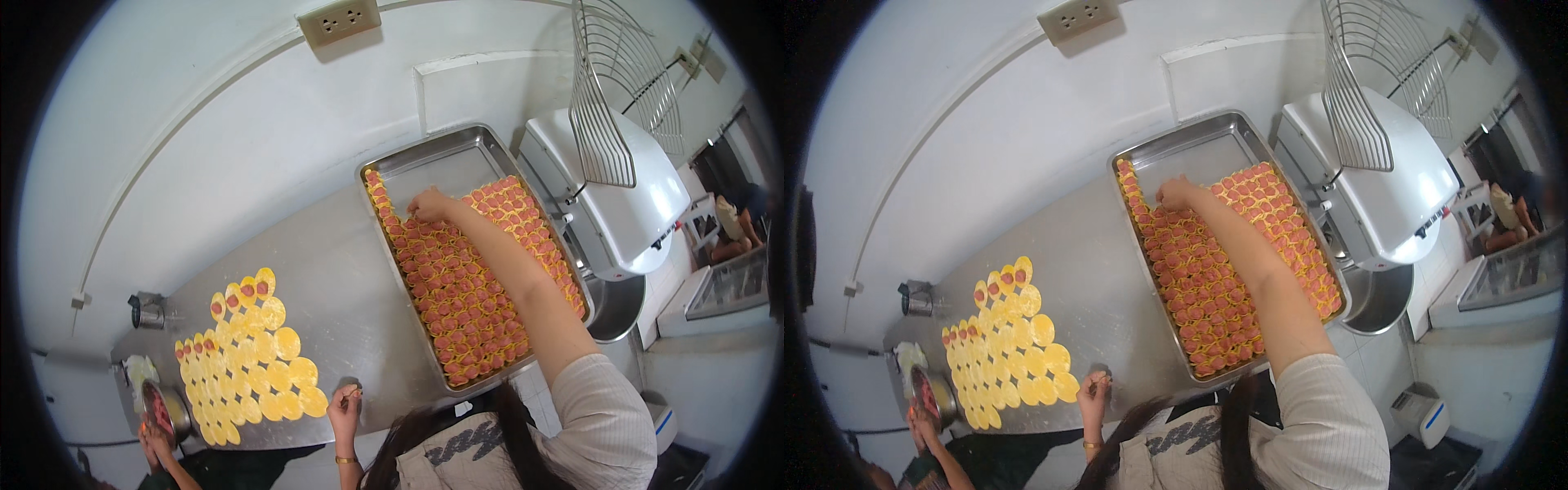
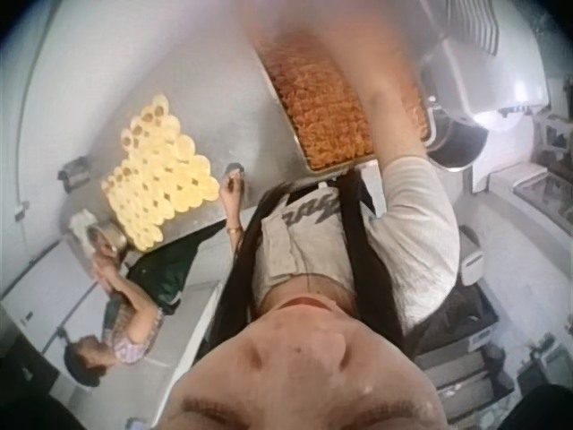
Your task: The person places small red filling onto round yellow dough discs, folds them into half-moon shapes, and arranges them on a metal tray. Another person works alongside, preparing additional dough discs.
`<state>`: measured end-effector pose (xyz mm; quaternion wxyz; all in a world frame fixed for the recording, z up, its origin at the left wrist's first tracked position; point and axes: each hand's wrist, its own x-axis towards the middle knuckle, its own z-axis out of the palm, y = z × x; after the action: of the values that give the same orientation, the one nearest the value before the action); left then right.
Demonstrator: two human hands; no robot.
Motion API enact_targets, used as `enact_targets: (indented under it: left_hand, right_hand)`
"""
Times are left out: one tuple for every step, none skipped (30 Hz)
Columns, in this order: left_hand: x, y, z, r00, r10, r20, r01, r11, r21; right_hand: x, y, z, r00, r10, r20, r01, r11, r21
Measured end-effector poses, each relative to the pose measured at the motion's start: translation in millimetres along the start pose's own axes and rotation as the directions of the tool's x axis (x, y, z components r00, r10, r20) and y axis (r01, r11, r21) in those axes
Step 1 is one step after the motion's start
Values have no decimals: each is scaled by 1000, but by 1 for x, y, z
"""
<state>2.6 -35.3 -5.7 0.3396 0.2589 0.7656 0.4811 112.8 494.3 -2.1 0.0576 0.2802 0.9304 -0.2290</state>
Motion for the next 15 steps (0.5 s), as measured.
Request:
enact_targets:
  left_hand:
    - [6, -3, -11, 1000, -9, 22, 9, 1000, -7]
    - [12, -6, -20, 1000, -21, 16, 22, 998, -64]
    - [18, -8, -27, 999, -9, 34, 11, 998, -60]
    - [24, -9, -35, 999, 4, 52, 0, 998, -69]
    - [29, -9, -41, 997, 18, 69, -12, 997, -77]
    - [33, -9, -46, 997, 18, 76, -13, 998, -65]
    - [37, -8, -49, 996, 20, 89, -16, 998, -53]
    - [40, -7, -50, 994, 39, 106, -34, 998, -51]
    - [43, -6, -49, 991, 21, 129, -16, 999, -42]
    - [45, -4, -49, 988, 19, 152, -13, 999, -44]
    - [47, -3, -47, 985, 17, 173, -9, 999, -46]
    - [49, -2, -43, 979, 40, 200, -32, 999, -38]
    - [50, -2, -40, 973, 59, 223, -53, 998, -32]
    - [51, -1, -36, 968, 77, 240, -73, 997, -25]
    - [52, -1, -33, 967, 70, 247, -65, 998, -25]
  right_hand:
    - [-1, -5, 3, 1000, -7, 11, 8, 1000, -29]
    - [-3, -8, 5, 1000, -3, -13, 3, 1000, -19]
    - [-4, -12, 8, 999, -1, -36, 1, 1000, -9]
    - [-4, -15, 11, 999, 4, -53, -4, 1000, -7]
    - [-4, -18, 13, 998, 44, -39, -43, 998, 47]
    - [-3, -21, 14, 996, 90, -22, -88, 992, 94]
    - [-4, -21, 15, 991, 133, -5, -131, 979, 156]
    - [-4, -22, 15, 990, 143, 10, -143, 981, 135]
    - [-3, -23, 15, 989, 145, 26, -147, 981, 129]
    - [-3, -22, 13, 988, 154, 31, -157, 981, 114]
    - [-5, -23, 13, 990, 143, -2, -142, 981, 134]
    - [-7, -23, 13, 990, 137, -43, -130, 981, 143]
    - [-11, -23, 12, 990, 122, -74, -110, 983, 148]
    - [-14, -21, 9, 981, 168, -97, -153, 976, 152]
    - [-16, -20, 6, 973, 203, -110, -186, 971, 153]
